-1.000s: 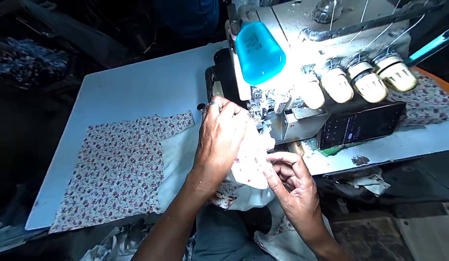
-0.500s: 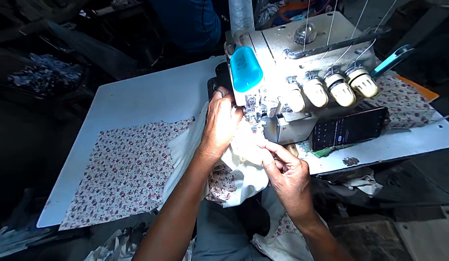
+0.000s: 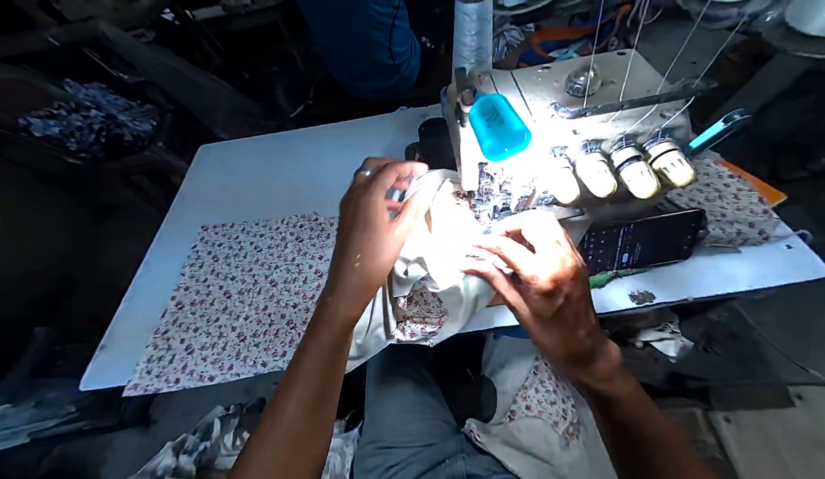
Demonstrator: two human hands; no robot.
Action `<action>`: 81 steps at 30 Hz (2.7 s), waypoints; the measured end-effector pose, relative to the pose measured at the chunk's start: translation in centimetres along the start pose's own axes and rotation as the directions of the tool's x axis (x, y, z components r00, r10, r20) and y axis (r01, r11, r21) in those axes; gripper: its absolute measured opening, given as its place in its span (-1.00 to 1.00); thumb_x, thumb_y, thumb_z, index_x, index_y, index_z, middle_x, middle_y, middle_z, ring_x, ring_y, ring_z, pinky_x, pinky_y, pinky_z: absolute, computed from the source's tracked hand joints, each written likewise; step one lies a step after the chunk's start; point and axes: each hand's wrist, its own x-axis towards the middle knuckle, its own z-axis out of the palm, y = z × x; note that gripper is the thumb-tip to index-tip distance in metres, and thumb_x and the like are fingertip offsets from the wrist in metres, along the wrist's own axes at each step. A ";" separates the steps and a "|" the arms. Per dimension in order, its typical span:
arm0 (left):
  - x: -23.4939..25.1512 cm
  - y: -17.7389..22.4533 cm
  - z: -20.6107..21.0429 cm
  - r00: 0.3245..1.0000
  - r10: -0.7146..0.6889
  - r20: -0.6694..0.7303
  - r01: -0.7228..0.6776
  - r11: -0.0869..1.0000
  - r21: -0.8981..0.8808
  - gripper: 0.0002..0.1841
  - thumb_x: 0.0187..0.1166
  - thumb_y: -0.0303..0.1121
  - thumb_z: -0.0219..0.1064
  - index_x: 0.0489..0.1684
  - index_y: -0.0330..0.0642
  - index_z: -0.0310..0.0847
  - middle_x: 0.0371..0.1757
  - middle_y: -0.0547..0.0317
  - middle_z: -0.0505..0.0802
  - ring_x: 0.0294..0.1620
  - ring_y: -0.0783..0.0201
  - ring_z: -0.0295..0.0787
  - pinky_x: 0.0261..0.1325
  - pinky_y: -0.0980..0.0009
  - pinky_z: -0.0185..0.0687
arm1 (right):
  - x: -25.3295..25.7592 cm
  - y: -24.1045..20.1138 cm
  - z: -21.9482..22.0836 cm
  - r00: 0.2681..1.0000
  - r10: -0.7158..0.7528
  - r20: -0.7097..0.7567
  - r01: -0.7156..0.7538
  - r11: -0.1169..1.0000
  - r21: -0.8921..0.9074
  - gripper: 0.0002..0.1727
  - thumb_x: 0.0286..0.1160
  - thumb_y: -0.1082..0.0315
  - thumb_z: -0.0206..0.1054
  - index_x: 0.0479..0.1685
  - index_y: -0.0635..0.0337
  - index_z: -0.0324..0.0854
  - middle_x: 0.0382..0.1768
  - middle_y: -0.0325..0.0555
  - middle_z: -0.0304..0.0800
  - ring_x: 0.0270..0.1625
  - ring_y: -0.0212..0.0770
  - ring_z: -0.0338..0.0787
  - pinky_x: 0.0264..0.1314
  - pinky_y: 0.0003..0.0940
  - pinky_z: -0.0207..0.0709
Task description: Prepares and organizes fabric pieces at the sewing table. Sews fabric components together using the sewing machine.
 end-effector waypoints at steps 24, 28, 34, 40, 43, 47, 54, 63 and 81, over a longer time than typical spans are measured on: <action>-3.2 2.3 2.2 0.999 -0.030 0.045 0.038 0.981 -0.190 -0.72 0.30 -0.56 0.55 -0.06 -0.20 0.69 -0.38 0.15 0.74 -0.53 0.42 0.64 -0.47 0.52 0.58 | -1.9 -2.0 0.4 0.975 0.216 -0.055 -0.206 0.967 0.148 -0.81 0.40 0.29 0.50 -0.18 0.22 0.75 -0.19 -0.01 0.80 -0.09 -0.07 0.80 0.01 -0.16 0.65; -2.4 2.4 1.1 0.986 -0.069 0.149 0.100 0.972 -0.213 -0.73 0.42 -0.59 0.48 0.06 -0.26 0.67 -0.40 0.13 0.77 -0.60 0.44 0.66 -0.53 0.54 0.64 | -1.6 -2.0 0.4 0.955 0.277 -0.107 -0.263 0.956 0.132 -0.80 0.47 0.17 0.47 -0.22 0.12 0.79 -0.30 -0.17 0.80 -0.27 -0.21 0.77 -0.16 -0.21 0.59; -0.3 1.5 0.4 0.963 -0.189 0.192 0.218 0.966 -0.141 -0.92 0.64 -0.43 0.39 -0.07 -0.21 0.71 -0.43 0.16 0.84 -0.57 0.43 0.70 -0.45 0.46 0.62 | -2.1 -2.3 0.5 0.923 0.361 -0.135 -0.318 0.910 0.265 -0.80 0.46 0.15 0.46 -0.33 0.07 0.85 -0.39 -0.30 0.83 -0.25 -0.40 0.77 -0.09 -0.44 0.59; 2.5 1.0 2.5 0.905 -0.240 0.352 0.350 0.889 -0.294 -0.81 0.57 -0.50 0.42 0.06 -0.34 0.71 -0.34 0.17 0.84 -0.47 0.53 0.73 -0.36 0.57 0.69 | -2.4 -3.1 1.2 0.896 0.436 -0.080 -0.366 0.829 0.423 -0.79 0.53 0.18 0.40 -0.27 0.10 0.84 -0.37 -0.31 0.87 -0.26 -0.53 0.78 -0.11 -0.61 0.61; 2.5 1.4 2.6 0.873 -0.332 0.357 0.482 0.695 -0.533 -0.70 0.60 -0.63 0.31 0.26 -0.34 0.55 -0.30 0.20 0.82 -0.49 0.54 0.71 -0.38 0.64 0.68 | -2.9 -3.2 1.3 0.889 0.453 -0.059 -0.398 0.832 0.387 -0.75 0.41 0.06 0.49 -0.26 0.05 0.85 -0.38 -0.33 0.85 -0.28 -0.52 0.75 -0.16 -0.57 0.57; 2.1 1.8 2.4 0.800 -0.430 0.419 0.589 0.428 -0.685 -0.80 0.77 -0.50 0.15 0.24 -0.21 0.51 -0.23 0.24 0.80 -0.31 0.43 0.82 -0.16 0.49 0.80 | -3.1 -2.8 1.4 0.883 0.465 -0.066 -0.423 0.849 0.317 -0.62 0.27 -0.04 0.56 -0.18 0.08 0.81 -0.41 -0.29 0.82 -0.35 -0.46 0.73 -0.25 -0.54 0.55; 1.4 1.9 1.9 0.787 -0.420 0.452 0.603 0.365 -0.710 -0.67 0.74 -0.57 0.13 0.42 -0.19 0.48 -0.05 0.22 0.82 -0.18 0.44 0.80 -0.03 0.53 0.74 | -2.4 -2.3 1.7 0.858 0.510 -0.063 -0.475 0.834 0.282 -0.81 0.30 0.18 0.48 -0.24 0.08 0.75 -0.58 -0.34 0.68 -0.51 -0.49 0.61 -0.42 -0.56 0.44; 0.4 1.9 1.2 0.786 -0.351 0.510 0.608 0.283 -0.742 -0.76 0.80 -0.48 0.06 0.26 -0.07 0.53 -0.16 0.28 0.81 -0.21 0.44 0.80 -0.03 0.53 0.75 | -1.9 -2.2 1.7 0.896 0.435 -0.087 -0.398 0.875 0.274 -0.82 0.44 0.18 0.40 -0.24 0.07 0.83 -0.40 -0.29 0.84 -0.29 -0.36 0.77 -0.13 -0.33 0.58; -0.6 4.4 -1.0 0.943 -0.315 0.112 0.266 0.504 -0.822 -0.65 0.81 -0.46 0.09 0.50 -0.08 0.55 0.15 0.28 0.85 0.05 0.39 0.87 0.25 0.42 0.77 | 1.9 -1.3 2.0 0.937 0.341 -0.075 -0.225 0.753 0.619 -0.86 0.51 0.27 0.48 -0.19 0.15 0.80 -0.27 -0.29 0.86 -0.18 -0.57 0.79 -0.06 -0.61 0.66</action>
